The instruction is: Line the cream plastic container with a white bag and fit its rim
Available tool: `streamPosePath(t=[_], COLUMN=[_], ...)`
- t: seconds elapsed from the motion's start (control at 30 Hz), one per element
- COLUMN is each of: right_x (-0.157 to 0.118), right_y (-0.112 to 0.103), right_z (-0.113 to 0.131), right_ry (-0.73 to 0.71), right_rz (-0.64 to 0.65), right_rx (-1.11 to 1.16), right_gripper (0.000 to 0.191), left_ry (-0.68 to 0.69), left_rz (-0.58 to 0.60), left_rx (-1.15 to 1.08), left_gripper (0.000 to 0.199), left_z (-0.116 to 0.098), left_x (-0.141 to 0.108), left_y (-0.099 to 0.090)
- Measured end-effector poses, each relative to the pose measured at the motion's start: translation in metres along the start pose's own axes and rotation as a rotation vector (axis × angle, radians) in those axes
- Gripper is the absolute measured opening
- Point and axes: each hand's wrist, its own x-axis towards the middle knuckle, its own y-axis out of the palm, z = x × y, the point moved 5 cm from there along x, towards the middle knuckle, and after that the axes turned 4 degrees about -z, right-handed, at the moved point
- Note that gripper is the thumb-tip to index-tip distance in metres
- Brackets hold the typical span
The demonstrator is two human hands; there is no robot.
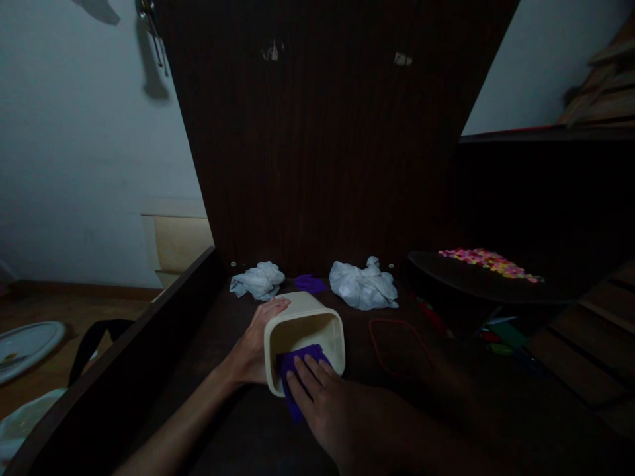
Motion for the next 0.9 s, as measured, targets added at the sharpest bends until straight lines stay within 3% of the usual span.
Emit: streamPosePath(t=[0.13, 0.37, 0.6, 0.67, 0.8, 0.9], right_x=[-0.007, 0.018, 0.049, 0.056, 0.069, 0.076], right_y=[0.01, 0.005, 0.0, 0.002, -0.004, -0.017], right_z=[-0.007, -0.017, -0.017, -0.017, -0.016, -0.016], right_ry=[0.097, 0.302, 0.372, 0.325, 0.083, -0.044], right_rz=[-0.002, 0.309, 0.446, 0.51, 0.688, 0.837], right_rx=[-0.011, 0.085, 0.122, 0.131, 0.177, 0.195], right_gripper=[0.045, 0.05, 0.049, 0.055, 0.104, 0.094], left_ry=[0.025, 0.065, 0.058, 0.07, 0.054, 0.029], left_rz=[0.002, -0.006, -0.013, -0.037, -0.063, -0.067], left_rx=[-0.015, 0.022, 0.043, 0.035, 0.026, 0.029], left_gripper=[0.114, 0.116, 0.113, 0.107, 0.1, 0.101], left_z=[-0.002, -0.011, -0.013, -0.014, -0.011, -0.009], left_x=[0.001, 0.004, 0.002, 0.001, 0.001, 0.001], left_y=[0.001, 0.002, 0.005, 0.005, 0.005, 0.006])
